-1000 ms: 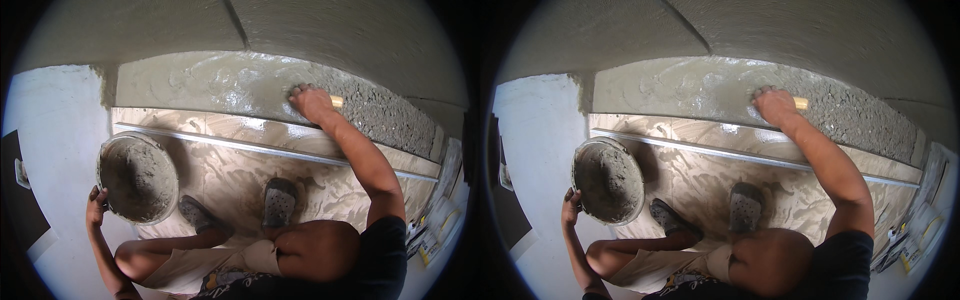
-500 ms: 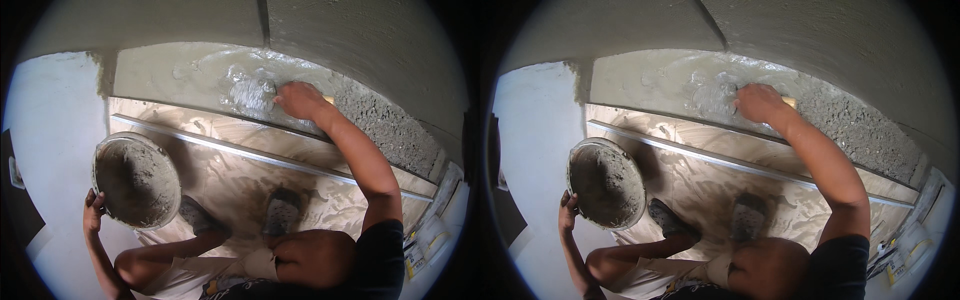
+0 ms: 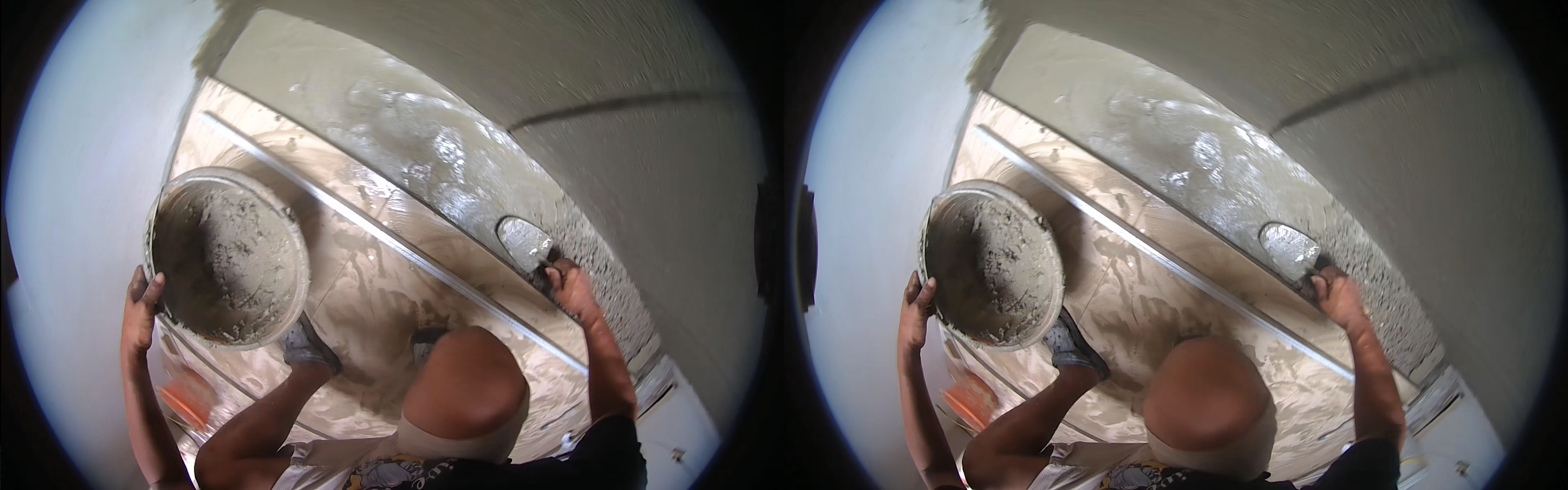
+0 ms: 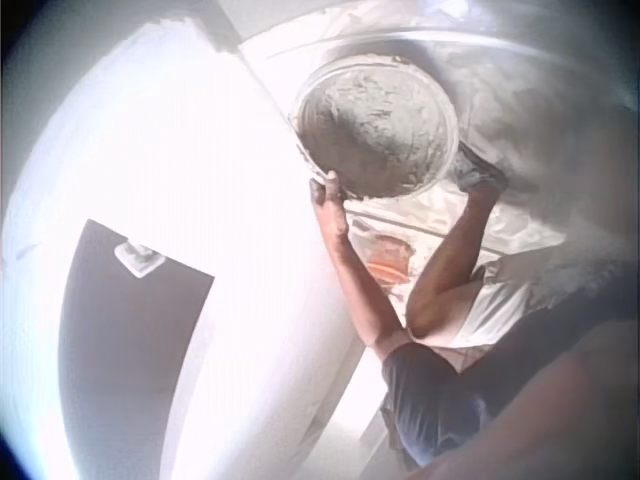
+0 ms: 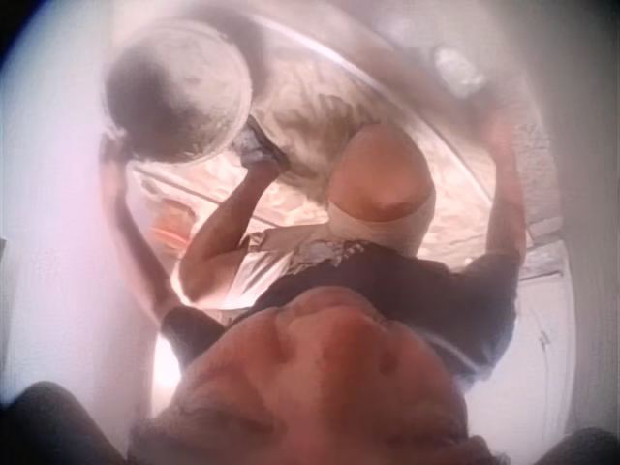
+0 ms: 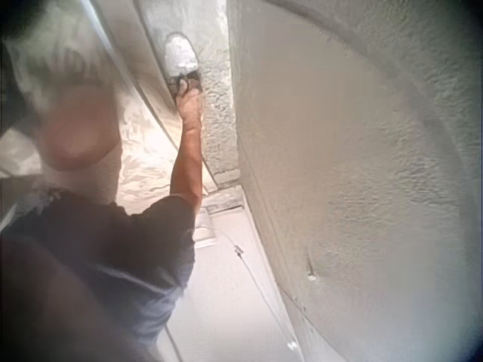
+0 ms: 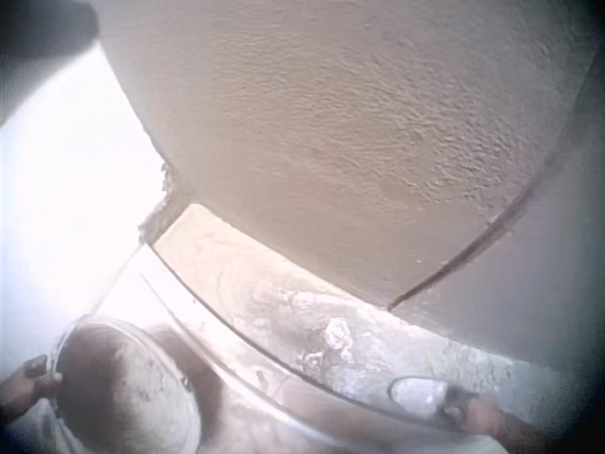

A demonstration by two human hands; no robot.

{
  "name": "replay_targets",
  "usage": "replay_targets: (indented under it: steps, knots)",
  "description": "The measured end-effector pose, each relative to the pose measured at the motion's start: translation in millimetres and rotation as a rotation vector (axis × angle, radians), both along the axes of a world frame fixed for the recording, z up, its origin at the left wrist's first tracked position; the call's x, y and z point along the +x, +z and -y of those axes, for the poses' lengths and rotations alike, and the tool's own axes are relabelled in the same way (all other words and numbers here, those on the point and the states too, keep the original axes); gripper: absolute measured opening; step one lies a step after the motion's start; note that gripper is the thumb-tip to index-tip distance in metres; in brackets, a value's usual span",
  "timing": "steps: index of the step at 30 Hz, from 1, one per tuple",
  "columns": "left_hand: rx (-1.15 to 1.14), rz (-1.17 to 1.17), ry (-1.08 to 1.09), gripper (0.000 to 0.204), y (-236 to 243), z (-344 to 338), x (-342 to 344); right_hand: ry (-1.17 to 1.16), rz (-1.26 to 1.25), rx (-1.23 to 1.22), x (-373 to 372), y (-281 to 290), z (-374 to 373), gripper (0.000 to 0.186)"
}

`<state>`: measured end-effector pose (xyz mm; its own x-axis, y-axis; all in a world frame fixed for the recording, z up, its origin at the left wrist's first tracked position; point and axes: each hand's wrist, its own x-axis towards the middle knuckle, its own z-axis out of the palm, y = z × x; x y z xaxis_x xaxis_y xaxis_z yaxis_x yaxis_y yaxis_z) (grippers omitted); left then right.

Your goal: The person scoops cement from a bucket with a trowel and spreads it along a wall base, smoothing the surface repeatedly. The person works along a linear section of the wall, adding and leveling material as they progress.

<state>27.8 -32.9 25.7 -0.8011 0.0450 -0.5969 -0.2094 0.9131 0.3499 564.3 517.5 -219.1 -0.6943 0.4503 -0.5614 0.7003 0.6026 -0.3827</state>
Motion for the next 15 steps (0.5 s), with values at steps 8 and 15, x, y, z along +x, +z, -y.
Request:
replay_targets:
  steps: [8,15]
  knots:
    - [0.091,0.087,0.283,0.068,-3.3,-18.2,28.4,0.198,-0.08,0.008,-247.6,-34.0,54.0,0.041]
    - [0.183,-0.016,0.378,0.063,-27.0,-1.9,48.9,0.11,0.019,-0.098,-325.1,-57.9,17.1,0.047]
